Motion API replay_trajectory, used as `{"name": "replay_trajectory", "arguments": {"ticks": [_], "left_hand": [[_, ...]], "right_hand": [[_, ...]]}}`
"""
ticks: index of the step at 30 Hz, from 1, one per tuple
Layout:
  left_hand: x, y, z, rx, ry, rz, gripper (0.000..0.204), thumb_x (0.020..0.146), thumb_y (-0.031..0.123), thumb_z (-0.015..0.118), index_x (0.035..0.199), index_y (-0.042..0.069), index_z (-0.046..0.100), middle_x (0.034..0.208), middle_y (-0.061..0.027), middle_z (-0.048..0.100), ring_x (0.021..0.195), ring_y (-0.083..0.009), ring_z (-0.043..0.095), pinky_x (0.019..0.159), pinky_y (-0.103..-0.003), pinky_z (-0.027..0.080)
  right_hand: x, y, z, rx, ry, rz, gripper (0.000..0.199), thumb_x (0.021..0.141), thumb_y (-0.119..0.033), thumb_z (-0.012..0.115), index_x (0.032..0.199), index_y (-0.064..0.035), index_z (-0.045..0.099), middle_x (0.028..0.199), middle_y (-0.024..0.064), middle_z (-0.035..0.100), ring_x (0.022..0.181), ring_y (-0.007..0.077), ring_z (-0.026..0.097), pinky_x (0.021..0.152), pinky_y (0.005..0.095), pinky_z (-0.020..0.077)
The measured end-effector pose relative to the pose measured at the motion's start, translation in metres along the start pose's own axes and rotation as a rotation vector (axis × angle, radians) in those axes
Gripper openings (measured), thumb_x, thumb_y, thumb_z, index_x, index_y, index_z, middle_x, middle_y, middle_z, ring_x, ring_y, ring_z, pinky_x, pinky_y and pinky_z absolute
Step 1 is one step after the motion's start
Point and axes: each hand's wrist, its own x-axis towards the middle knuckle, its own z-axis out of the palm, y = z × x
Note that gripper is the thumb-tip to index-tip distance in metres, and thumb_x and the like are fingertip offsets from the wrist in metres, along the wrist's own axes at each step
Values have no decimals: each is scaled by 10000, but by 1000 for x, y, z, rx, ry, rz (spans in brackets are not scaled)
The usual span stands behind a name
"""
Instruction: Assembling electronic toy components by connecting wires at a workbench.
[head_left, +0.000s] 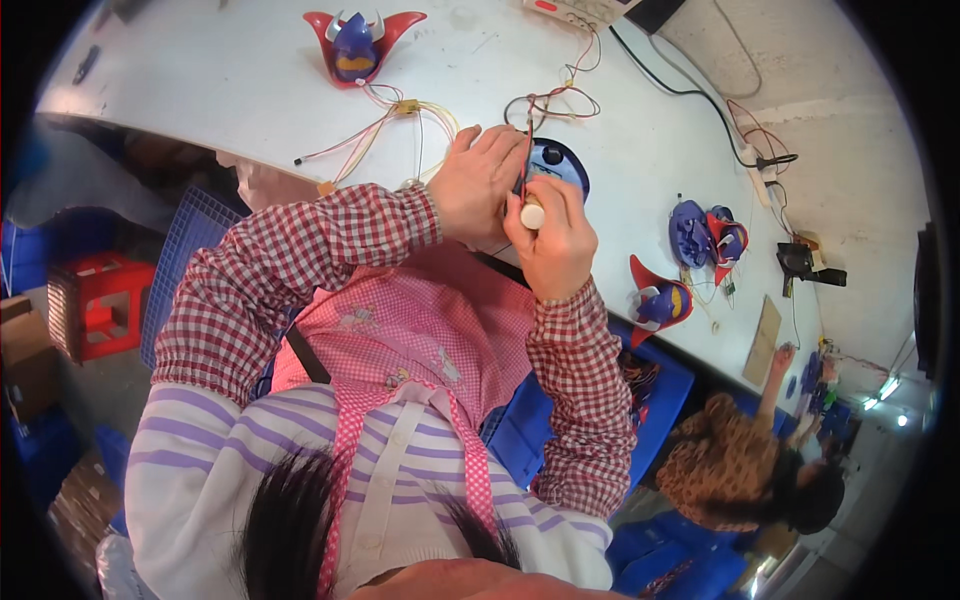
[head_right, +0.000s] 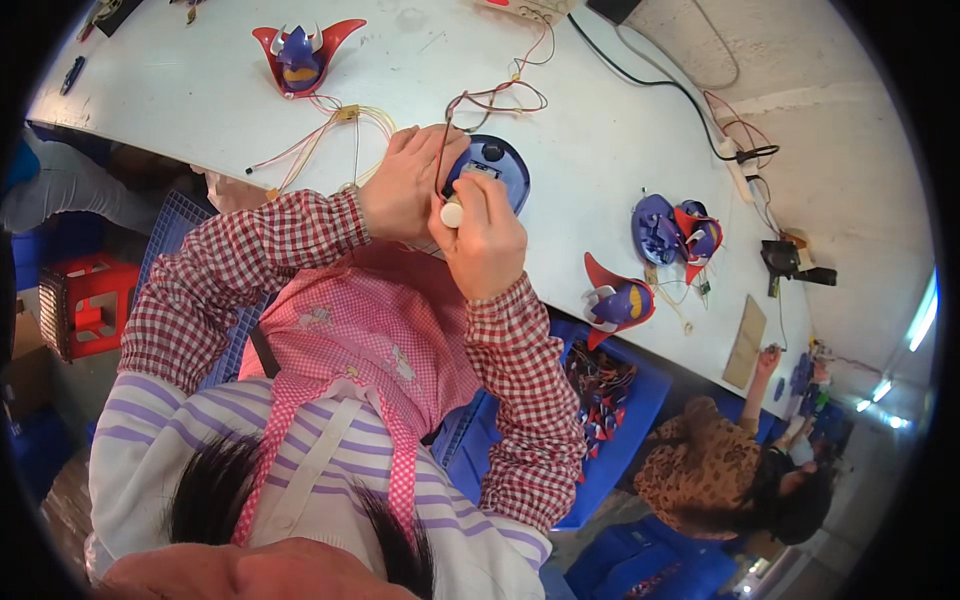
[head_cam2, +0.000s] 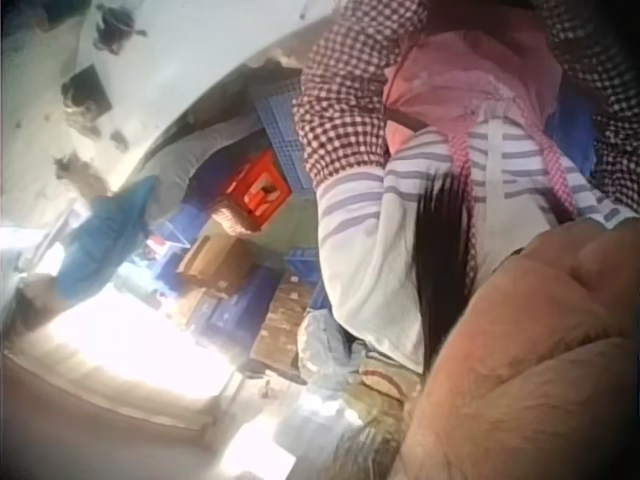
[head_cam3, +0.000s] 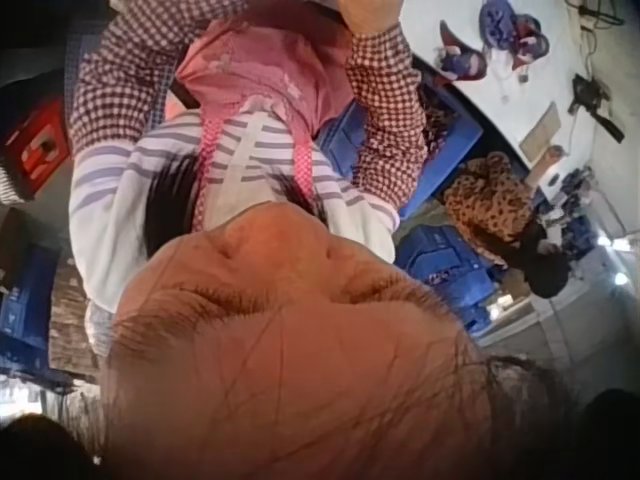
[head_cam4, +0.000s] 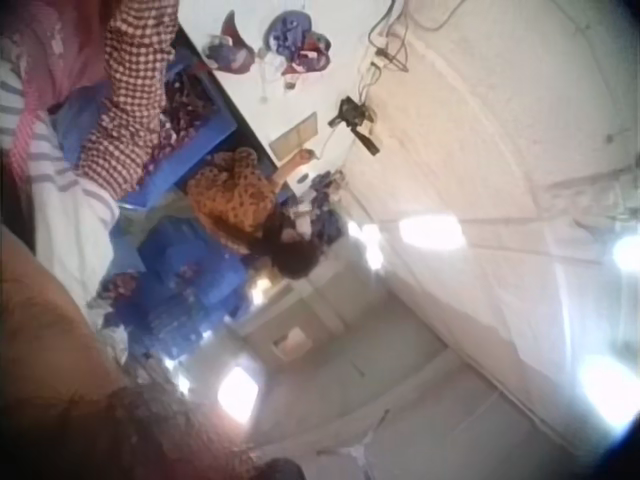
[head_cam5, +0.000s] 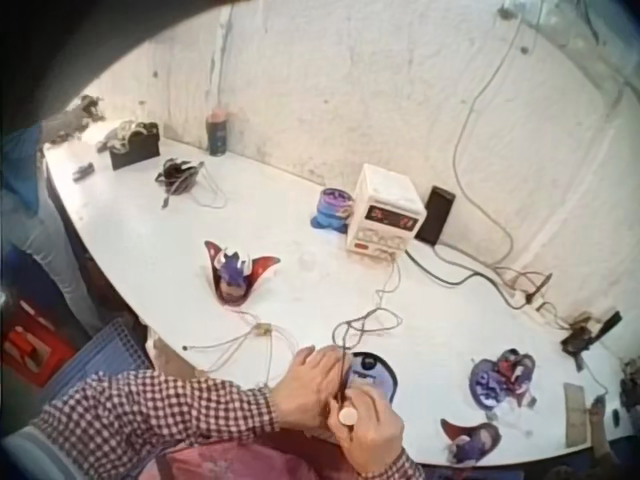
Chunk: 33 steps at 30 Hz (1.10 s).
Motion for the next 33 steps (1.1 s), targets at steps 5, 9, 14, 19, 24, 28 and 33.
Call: {"name": "replay_trajectory", "arguments": {"ticks": [5,9,14,19,24,28,33], "left_hand": [[-5,4,-29,-193,126,84,838,634,383,749,1279,-7,383,1267,-184,424,1204,-333,398,992,-437,320],[-60,5,-86,-407,27,432,408,735,194,697,1070,11,553,1054,-136,525,1012,-289,502,876,-397,421],[-127,-71,-139,-123,-37,179,178,748,143,680,883,63,595,947,-75,549,919,-239,506,823,-351,433],[-97,-158,-142,99,216,-248,628,753,373,711,1223,27,478,1188,-139,493,1070,-309,466,924,-402,396],[-26,-183,-115,29,96,-505,888,589,572,760,1196,-3,459,1121,-163,549,1040,-322,519,966,-401,351],[-14,-167,-101,-55,227,-566,881,571,580,763,1163,-7,475,1061,-156,577,1003,-320,541,951,-407,361],[-10,-165,-104,-73,199,-657,810,608,469,801,1161,-18,465,1042,-127,590,907,-251,588,910,-357,400]], "right_hand": [[32,38,-33,-29,70,357,153,801,-154,671,822,-15,611,709,77,610,589,178,543,545,262,453],[26,107,-24,-142,45,403,291,837,-284,658,847,6,636,651,61,619,574,168,530,553,276,450],[20,113,-17,-109,164,540,329,826,-278,676,979,9,628,856,97,622,661,160,525,600,270,451],[56,8,5,271,92,242,267,842,-134,632,1069,3,605,959,98,576,754,168,535,689,269,463],[68,-22,97,124,-447,67,401,771,-249,684,1093,-21,609,1012,101,565,951,256,539,814,323,461],[81,-31,120,-62,-625,87,399,770,-263,681,1079,-20,613,1017,109,556,935,260,546,807,328,466],[94,-31,121,76,-870,301,329,787,-243,653,1024,-17,619,958,115,574,863,267,564,769,332,477]]}}
